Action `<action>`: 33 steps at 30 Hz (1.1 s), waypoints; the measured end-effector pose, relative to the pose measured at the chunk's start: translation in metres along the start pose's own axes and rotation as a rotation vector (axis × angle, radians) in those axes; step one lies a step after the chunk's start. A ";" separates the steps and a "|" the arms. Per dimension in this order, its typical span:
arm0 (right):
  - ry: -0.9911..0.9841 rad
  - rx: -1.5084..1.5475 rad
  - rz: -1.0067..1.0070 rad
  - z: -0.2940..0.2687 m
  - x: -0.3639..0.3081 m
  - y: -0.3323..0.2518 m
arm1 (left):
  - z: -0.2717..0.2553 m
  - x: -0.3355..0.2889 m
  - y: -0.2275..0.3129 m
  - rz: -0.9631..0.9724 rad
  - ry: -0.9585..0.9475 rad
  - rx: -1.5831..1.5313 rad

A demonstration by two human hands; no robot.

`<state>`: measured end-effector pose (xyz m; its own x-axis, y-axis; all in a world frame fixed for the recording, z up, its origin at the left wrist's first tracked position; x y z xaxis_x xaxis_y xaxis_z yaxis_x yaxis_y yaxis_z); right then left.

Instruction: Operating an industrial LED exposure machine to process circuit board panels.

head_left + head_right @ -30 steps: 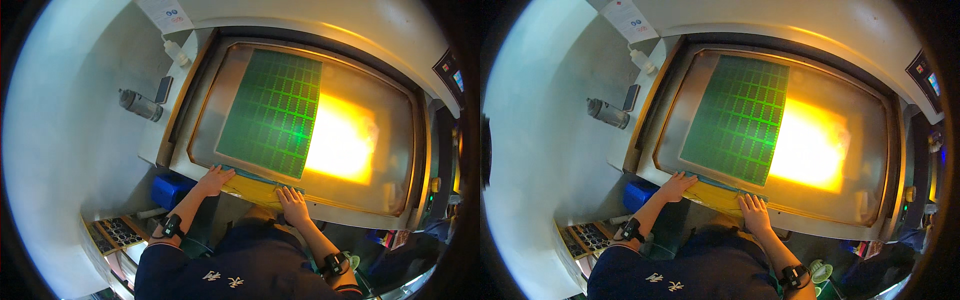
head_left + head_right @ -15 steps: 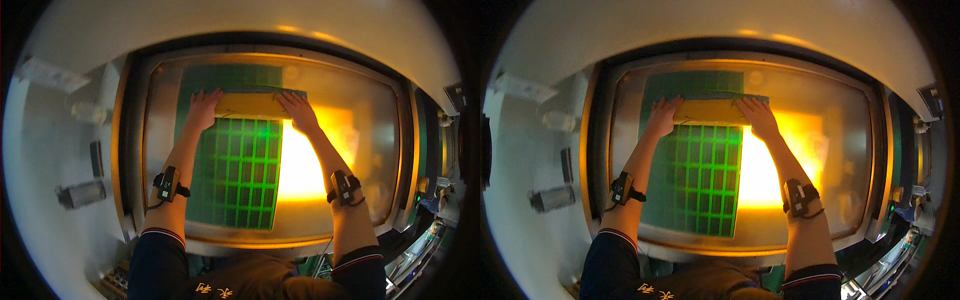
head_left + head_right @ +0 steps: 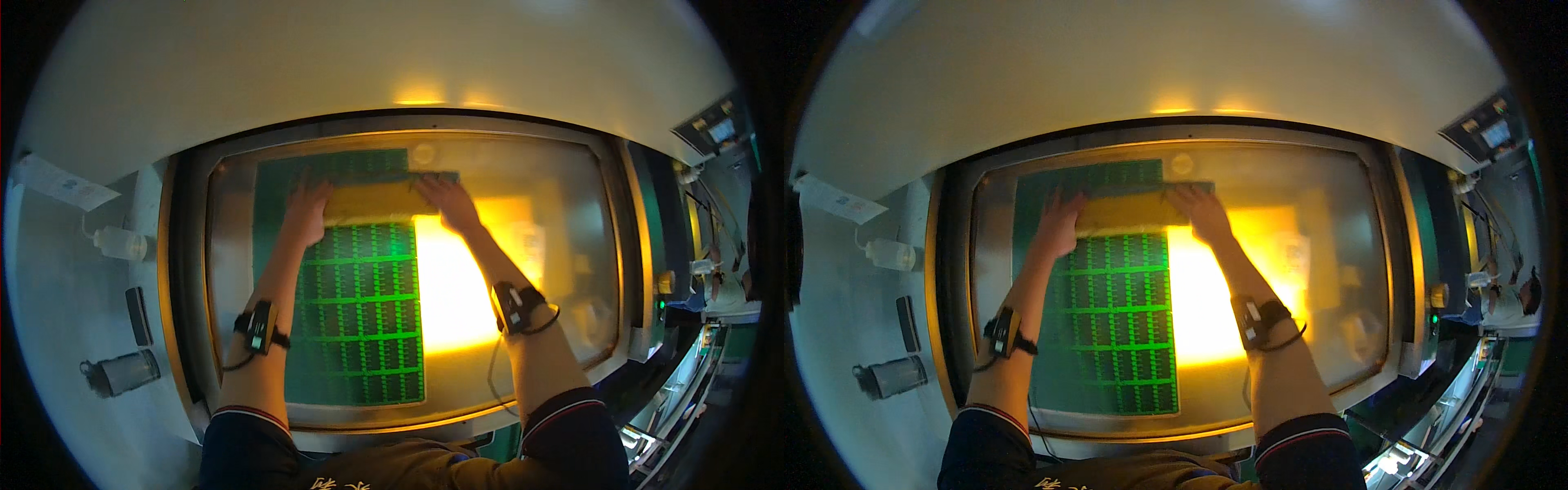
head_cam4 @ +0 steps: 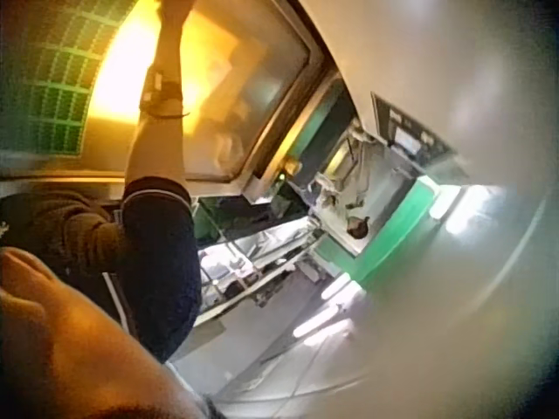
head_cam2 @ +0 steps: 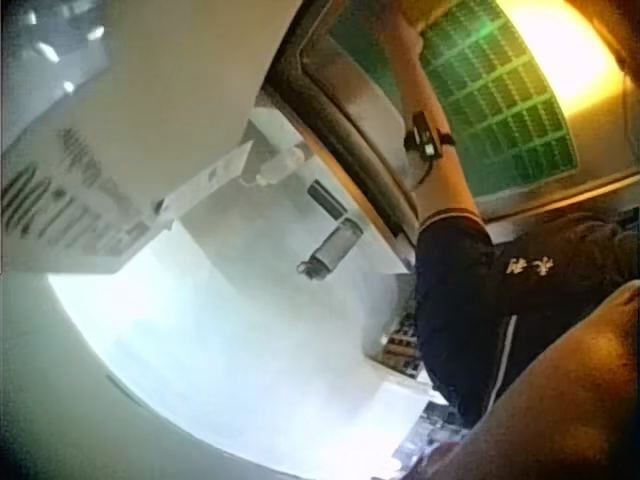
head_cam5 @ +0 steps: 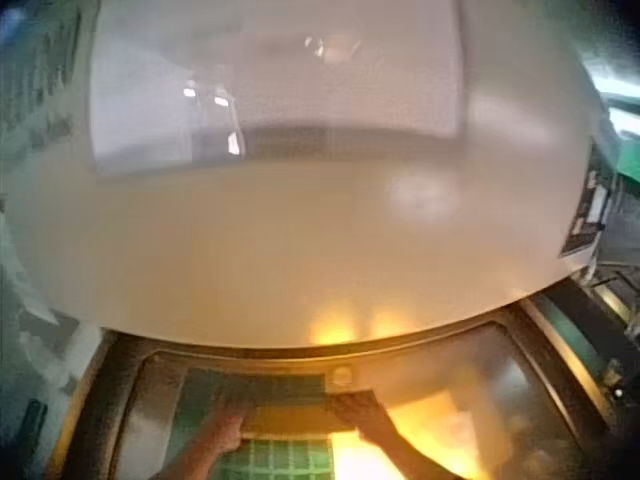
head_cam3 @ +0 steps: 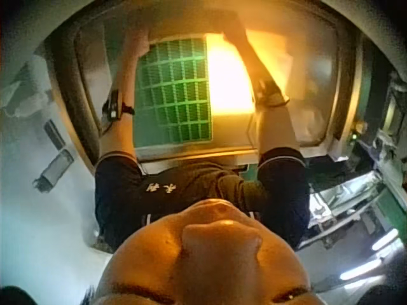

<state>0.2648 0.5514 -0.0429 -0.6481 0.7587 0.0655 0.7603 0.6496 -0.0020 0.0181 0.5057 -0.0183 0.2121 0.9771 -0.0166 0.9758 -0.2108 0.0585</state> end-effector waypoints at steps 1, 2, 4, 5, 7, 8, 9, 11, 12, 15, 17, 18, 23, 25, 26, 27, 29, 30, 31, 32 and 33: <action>0.008 -0.021 -0.012 -0.005 -0.024 -0.016 | 0.001 -0.026 0.006 -0.021 -0.034 -0.019; -0.024 -0.030 -0.039 -0.011 -0.053 -0.035 | 0.006 -0.057 0.017 -0.041 -0.073 -0.042; -0.060 -0.031 -0.085 -0.022 -0.128 -0.079 | 0.004 -0.134 0.059 0.017 -0.217 0.052; -0.073 -0.006 -0.102 -0.029 -0.176 -0.101 | 0.004 -0.178 0.082 -0.027 -0.299 -0.030; -0.207 0.382 -0.105 -0.038 -0.309 -0.131 | 0.022 -0.277 0.150 0.016 -0.573 -0.201; -0.226 0.220 -0.239 -0.067 -0.360 -0.162 | 0.053 -0.349 0.168 0.027 -0.768 -0.221; -0.498 0.407 -0.212 -0.058 -0.414 -0.190 | 0.069 -0.418 0.193 0.126 -0.717 -0.186; -0.274 0.465 -0.140 -0.064 -0.488 -0.192 | 0.019 -0.436 0.262 0.093 -0.894 -0.132; -0.274 0.476 -0.160 -0.075 -0.486 -0.201 | 0.015 -0.458 0.277 0.124 -0.915 -0.120; -0.269 0.565 -0.243 -0.068 -0.467 -0.180 | 0.015 -0.436 0.264 0.012 -0.732 -0.199; -0.331 0.793 -0.327 -0.073 -0.488 -0.143 | 0.016 -0.437 0.264 -0.152 -0.789 -0.239; -0.298 0.816 -0.192 -0.075 -0.497 -0.078 | 0.013 -0.434 0.279 -0.146 -0.788 -0.225; 0.159 0.053 0.904 -0.132 -0.635 0.332 | 0.009 -0.412 0.316 -0.183 -0.646 -0.316; 0.248 -0.201 1.234 -0.165 -0.751 0.425 | 0.014 -0.401 0.321 -0.146 -0.583 -0.340; 0.265 -0.252 1.345 -0.164 -0.800 0.452 | 0.011 -0.400 0.316 -0.209 -0.555 -0.333; 0.350 -0.441 1.321 -0.172 -0.826 0.440 | 0.019 -0.390 0.325 -0.218 -0.630 -0.336; 0.148 -0.286 1.481 -0.175 -0.789 0.426 | 0.021 -0.414 0.307 -0.348 -0.640 -0.317; 0.113 -0.234 1.537 -0.171 -0.791 0.429 | 0.032 -0.418 0.305 -0.281 -0.575 -0.317; 0.068 -0.179 1.583 -0.163 -0.795 0.427 | 0.035 -0.425 0.310 -0.206 -0.522 -0.312; 0.064 -0.174 1.602 -0.168 -0.798 0.421 | 0.033 -0.426 0.311 -0.227 -0.500 -0.317; 0.038 -0.114 1.610 -0.167 -0.795 0.420 | 0.035 -0.429 0.312 -0.269 -0.571 -0.283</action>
<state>1.1069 0.2127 0.0709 0.7853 0.6123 0.0920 0.6162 -0.7873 -0.0196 0.2329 0.0195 -0.0277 0.0357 0.8099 -0.5854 0.9634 0.1278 0.2356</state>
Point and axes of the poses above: each hand's wrist, its own x-axis towards the middle knuckle, its own z-axis out of the palm, y = z × x, the point moved 10 cm from there along x, towards the middle knuckle, and after that the axes turned 1 degree about -y, right-handed, at the moved point
